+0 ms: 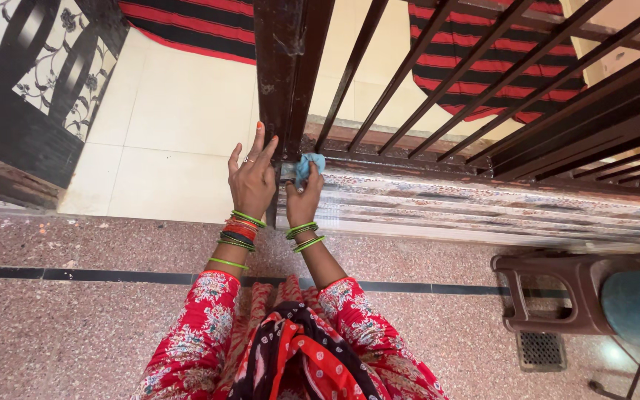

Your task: The person wipes a brown metal railing with a blue cloth. They systematically clean the horizontal bars and vertical supports of the railing, moving from left to right across the frame.

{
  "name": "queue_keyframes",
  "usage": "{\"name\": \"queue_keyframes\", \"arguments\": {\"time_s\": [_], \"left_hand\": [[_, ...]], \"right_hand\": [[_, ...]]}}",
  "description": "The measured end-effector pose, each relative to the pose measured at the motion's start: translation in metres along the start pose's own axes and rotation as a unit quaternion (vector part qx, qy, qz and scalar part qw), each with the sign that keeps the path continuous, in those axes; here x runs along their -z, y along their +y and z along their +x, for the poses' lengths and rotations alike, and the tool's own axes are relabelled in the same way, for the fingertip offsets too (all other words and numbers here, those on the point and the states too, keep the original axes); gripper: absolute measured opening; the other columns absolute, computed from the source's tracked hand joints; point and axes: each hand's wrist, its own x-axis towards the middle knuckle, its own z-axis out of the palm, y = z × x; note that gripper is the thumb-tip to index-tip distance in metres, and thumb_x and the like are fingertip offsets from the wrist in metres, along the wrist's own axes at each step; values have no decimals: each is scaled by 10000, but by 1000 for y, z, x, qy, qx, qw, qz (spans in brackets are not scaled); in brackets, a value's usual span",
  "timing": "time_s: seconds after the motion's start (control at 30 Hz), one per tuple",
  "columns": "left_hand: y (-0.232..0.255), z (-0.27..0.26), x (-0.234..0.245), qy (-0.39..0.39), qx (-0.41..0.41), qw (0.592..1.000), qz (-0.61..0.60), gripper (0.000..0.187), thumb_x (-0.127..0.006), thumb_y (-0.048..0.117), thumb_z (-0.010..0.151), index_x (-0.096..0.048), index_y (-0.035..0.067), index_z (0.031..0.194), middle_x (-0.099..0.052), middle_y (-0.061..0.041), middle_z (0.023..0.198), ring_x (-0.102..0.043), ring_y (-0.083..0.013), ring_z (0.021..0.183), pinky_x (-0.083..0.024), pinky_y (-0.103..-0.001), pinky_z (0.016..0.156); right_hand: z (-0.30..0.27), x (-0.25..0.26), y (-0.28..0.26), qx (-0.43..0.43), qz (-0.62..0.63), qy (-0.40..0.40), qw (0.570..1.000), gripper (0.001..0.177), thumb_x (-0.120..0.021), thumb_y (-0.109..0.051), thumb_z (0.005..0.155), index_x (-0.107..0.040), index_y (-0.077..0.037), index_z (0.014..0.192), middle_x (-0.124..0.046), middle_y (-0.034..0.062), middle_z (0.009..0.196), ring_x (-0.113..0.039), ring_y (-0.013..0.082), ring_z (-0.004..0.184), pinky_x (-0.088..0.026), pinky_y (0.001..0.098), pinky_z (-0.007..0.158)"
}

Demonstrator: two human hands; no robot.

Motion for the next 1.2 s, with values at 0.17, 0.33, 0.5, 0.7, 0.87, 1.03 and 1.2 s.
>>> {"name": "queue_keyframes", "arguments": {"time_s": [0.17,0.33,0.5,0.7,0.87,1.03,1.2], "left_hand": [[0,-2,-1,5,0,1000,-7,547,-538,-16,902,-657,164,1405,-475,-43,1598,-709,-172,1162,-352,-477,1207],[1,-2,-3,-1,12,1000,-26,521,-537,-1,916,-650,154,1400,-473,-58,1598,-682,-175,1220,-355,-470,1203],[-1,-2,1,-37,36,998,-43,569,-518,-17,892,-636,143,1425,-483,-65,1590,-672,-161,1205,-384,-471,1193],[-4,-2,0,-16,3,998,-53,585,-517,4,900,-589,130,1466,-430,-84,1622,-627,-246,1312,-423,-450,1157],[-5,-1,3,-45,12,998,-50,619,-504,-3,862,-594,123,1462,-420,-72,1632,-629,-217,1289,-421,-456,1162],[-7,-1,2,-41,-2,998,-45,618,-509,-4,862,-594,126,1459,-417,-68,1634,-634,-218,1300,-421,-446,1160],[-7,-3,1,-67,40,995,-67,623,-507,-25,865,-595,124,1464,-419,-64,1629,-689,-183,1126,-423,-454,1174]], "right_hand": [[9,-7,7,-33,176,-37,983,703,-645,80,835,-379,5,1482,-551,173,1305,-605,247,1170,-535,349,1001],[19,-10,-14,-56,266,-88,958,662,-600,82,907,-325,1,1504,-612,133,1196,-638,172,1113,-533,290,998],[22,8,-72,-2,188,-59,980,586,-666,-27,960,-408,7,1485,-673,139,1092,-652,148,995,-554,283,854],[51,21,-158,202,-36,27,978,375,-736,-220,965,-584,-57,1267,-683,82,1096,-675,146,871,-583,273,686],[91,43,-228,380,-80,85,918,275,-735,-120,997,-590,-94,1230,-672,82,1075,-668,162,885,-550,292,709],[112,65,-297,471,-16,158,868,434,-750,-66,976,-500,-54,1330,-626,107,1171,-672,181,946,-568,301,766],[122,90,-323,585,-151,188,774,381,-748,16,832,-650,-28,1198,-629,113,1055,-631,322,927,-547,443,791]]}}
